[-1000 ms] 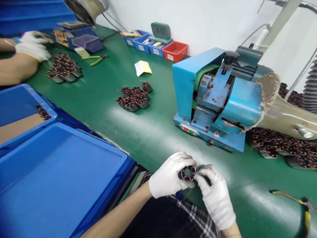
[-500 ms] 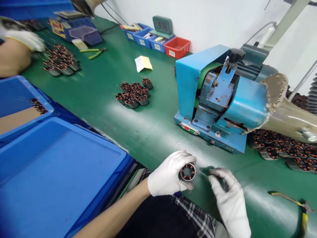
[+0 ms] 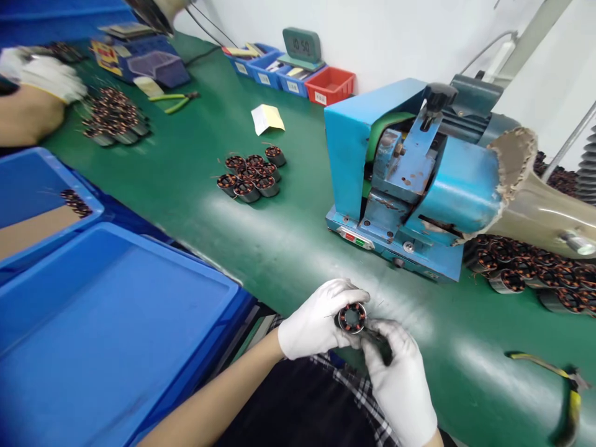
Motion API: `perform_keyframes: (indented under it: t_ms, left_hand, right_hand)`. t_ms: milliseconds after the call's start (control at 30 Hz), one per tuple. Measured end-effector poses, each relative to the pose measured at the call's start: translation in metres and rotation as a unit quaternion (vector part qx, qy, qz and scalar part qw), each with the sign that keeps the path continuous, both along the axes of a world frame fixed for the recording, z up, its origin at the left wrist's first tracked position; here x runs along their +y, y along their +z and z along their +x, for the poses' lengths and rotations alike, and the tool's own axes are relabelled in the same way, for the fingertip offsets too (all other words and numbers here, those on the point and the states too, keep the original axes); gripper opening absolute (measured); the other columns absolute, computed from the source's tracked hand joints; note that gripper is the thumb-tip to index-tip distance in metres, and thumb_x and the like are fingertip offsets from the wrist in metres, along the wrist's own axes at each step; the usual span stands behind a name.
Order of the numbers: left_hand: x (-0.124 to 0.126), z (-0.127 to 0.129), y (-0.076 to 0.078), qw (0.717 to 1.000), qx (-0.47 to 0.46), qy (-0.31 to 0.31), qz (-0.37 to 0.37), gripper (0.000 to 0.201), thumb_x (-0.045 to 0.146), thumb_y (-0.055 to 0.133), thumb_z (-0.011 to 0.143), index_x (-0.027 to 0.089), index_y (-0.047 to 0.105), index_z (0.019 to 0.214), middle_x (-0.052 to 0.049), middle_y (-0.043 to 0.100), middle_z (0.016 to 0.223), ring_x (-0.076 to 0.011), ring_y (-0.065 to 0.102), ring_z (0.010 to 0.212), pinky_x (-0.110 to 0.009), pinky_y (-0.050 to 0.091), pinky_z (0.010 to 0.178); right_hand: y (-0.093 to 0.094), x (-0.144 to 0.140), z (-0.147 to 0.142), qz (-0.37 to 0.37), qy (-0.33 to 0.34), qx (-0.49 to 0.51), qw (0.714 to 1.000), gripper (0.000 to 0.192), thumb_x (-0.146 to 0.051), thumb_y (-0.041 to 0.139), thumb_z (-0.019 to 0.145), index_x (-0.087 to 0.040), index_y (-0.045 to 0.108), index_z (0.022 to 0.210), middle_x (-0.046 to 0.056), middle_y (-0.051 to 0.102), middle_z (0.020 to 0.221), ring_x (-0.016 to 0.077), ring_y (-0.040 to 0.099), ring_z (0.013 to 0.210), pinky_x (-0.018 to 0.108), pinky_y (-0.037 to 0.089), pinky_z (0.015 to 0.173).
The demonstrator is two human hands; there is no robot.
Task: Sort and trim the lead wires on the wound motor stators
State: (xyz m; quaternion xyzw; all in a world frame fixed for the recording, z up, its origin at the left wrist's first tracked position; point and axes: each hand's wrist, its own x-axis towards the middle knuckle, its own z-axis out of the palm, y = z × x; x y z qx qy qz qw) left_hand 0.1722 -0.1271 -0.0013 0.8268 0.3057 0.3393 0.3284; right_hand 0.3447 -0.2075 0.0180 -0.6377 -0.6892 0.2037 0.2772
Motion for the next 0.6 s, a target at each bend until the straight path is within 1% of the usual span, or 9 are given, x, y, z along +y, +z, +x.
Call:
perform_keyframes:
  t_ms: [67,100,200,300,367,433,467,533,600]
  left_hand:
    - [0.000,0.000,0.000,1.000,-0.002,0.000,0.000,0.066,0.041,0.078,0.056,0.012,0.050,0.109,-0.007,0.057,0.098,-0.0196,0.050,0.090,-0.035,0.039,0.086]
    - [0.000,-0.001,0.000,1.000,-0.003,-0.002,-0.002,0.067,0.041,0.079,0.055,0.012,0.050,0.108,-0.007,0.057,0.098,-0.0196,0.051,0.089,-0.035,0.040,0.085]
    - [0.000,0.000,0.001,1.000,-0.001,-0.006,-0.006,0.069,0.040,0.080,0.052,0.012,0.051,0.108,-0.007,0.058,0.097,-0.0194,0.051,0.088,-0.034,0.040,0.084]
    - [0.001,0.001,0.006,1.000,0.013,-0.009,-0.019,0.064,0.039,0.080,0.054,0.014,0.055,0.106,-0.007,0.058,0.095,-0.0195,0.052,0.088,-0.035,0.041,0.083]
    - [0.001,0.001,0.009,0.999,0.002,-0.025,-0.032,0.046,0.034,0.078,0.058,0.016,0.060,0.096,-0.005,0.059,0.093,-0.0187,0.053,0.090,-0.033,0.041,0.084]
    - [0.001,-0.001,0.010,0.997,-0.043,-0.047,-0.046,0.023,0.026,0.076,0.061,0.018,0.063,0.078,-0.004,0.059,0.094,-0.0176,0.053,0.096,-0.032,0.039,0.090]
    - [0.001,-0.004,0.010,0.995,-0.067,-0.056,-0.051,0.016,0.022,0.076,0.062,0.017,0.062,0.070,-0.003,0.059,0.095,-0.0169,0.052,0.099,-0.032,0.038,0.094]
    - [-0.001,-0.013,0.006,0.994,-0.089,-0.053,-0.046,0.015,0.017,0.075,0.061,0.017,0.060,0.061,-0.003,0.057,0.099,-0.0170,0.051,0.104,-0.033,0.032,0.101]
    - [-0.003,-0.028,0.001,0.998,-0.052,-0.033,-0.032,0.015,0.012,0.075,0.059,0.018,0.061,0.062,-0.002,0.056,0.104,-0.0186,0.047,0.111,-0.035,0.030,0.102]
  right_hand:
    - [0.000,0.002,-0.001,0.000,0.019,0.023,1.000,0.021,-0.023,0.057,0.081,-0.018,0.057,0.101,0.004,0.062,0.096,0.0144,0.059,0.087,0.029,0.047,0.078]
    - [-0.001,0.002,0.000,0.003,0.036,0.036,0.999,0.022,-0.021,0.056,0.081,-0.020,0.056,0.104,0.003,0.062,0.099,0.0138,0.058,0.089,0.028,0.047,0.080]
    - [-0.005,0.000,0.008,0.030,0.082,0.056,0.995,0.017,-0.015,0.053,0.084,-0.023,0.060,0.098,0.000,0.062,0.095,0.0109,0.058,0.088,0.024,0.048,0.078]
    - [-0.011,-0.004,0.013,0.068,0.074,-0.015,0.995,0.013,-0.015,0.052,0.084,-0.020,0.061,0.091,0.001,0.063,0.089,0.0116,0.057,0.082,0.026,0.046,0.077]
    - [-0.012,-0.004,0.012,0.059,0.061,-0.067,0.994,0.011,-0.017,0.051,0.085,-0.018,0.061,0.087,0.002,0.062,0.084,0.0129,0.056,0.078,0.029,0.044,0.075]
    - [-0.010,-0.001,0.008,0.011,0.057,-0.086,0.995,0.014,-0.019,0.047,0.086,-0.018,0.060,0.081,0.002,0.060,0.079,0.0146,0.054,0.075,0.031,0.042,0.072]
    - [-0.009,0.001,0.006,-0.027,0.055,-0.094,0.994,0.017,-0.020,0.045,0.087,-0.018,0.060,0.078,0.002,0.059,0.078,0.0157,0.054,0.073,0.032,0.041,0.070]
    - [-0.006,0.005,0.005,-0.110,0.051,-0.117,0.986,0.021,-0.024,0.042,0.088,-0.020,0.060,0.078,0.002,0.059,0.078,0.0179,0.054,0.072,0.034,0.041,0.069]
    - [-0.004,0.008,0.009,-0.174,0.046,-0.137,0.974,0.023,-0.028,0.040,0.089,-0.022,0.061,0.080,0.001,0.060,0.081,0.0190,0.056,0.073,0.035,0.041,0.069]
